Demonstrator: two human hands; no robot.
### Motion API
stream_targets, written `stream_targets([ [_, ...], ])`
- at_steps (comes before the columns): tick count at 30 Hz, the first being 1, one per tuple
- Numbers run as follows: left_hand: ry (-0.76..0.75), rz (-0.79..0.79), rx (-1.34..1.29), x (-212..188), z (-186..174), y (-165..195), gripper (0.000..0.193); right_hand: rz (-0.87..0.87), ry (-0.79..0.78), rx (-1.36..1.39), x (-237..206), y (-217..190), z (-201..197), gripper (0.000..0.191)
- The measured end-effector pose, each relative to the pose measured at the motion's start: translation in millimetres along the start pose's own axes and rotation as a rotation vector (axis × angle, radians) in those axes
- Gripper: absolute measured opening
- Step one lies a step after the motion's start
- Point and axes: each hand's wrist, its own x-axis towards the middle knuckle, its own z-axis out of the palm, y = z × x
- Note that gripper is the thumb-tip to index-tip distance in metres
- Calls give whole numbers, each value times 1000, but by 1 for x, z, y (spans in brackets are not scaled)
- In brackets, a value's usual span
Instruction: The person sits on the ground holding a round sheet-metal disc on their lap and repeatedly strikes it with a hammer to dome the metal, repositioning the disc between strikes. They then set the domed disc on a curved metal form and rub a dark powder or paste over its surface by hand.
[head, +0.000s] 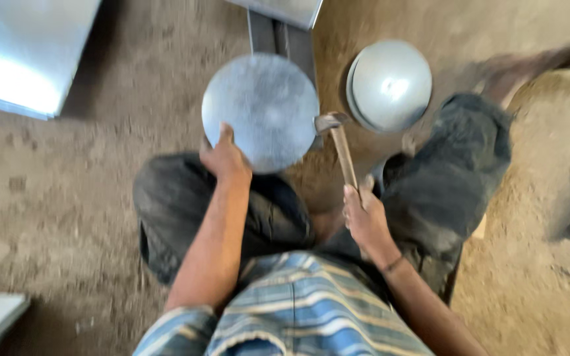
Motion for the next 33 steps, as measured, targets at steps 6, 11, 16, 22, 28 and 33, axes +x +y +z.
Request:
stream_targets([
  [6,125,-17,44,-6,7,-2,44,133,-23,237,-6,-9,5,28],
  [11,113,-108,-129,-9,13,-1,47,194,-15,393,-8,-11,5,25],
  [16,149,-99,8,-12,15,-7,47,206,-65,235,-11,-4,5,26],
  [22,187,-175,-39,-5,15,-9,62,44,-39,35,-12,-5,7,40],
  [28,108,-321,-57,-32,-12,-27,64,192,-128,71,-6,0,-6,30],
  [33,-179,-217,319,-29,-51,-27,88,128,-164,-182,-14,20,-24,29],
])
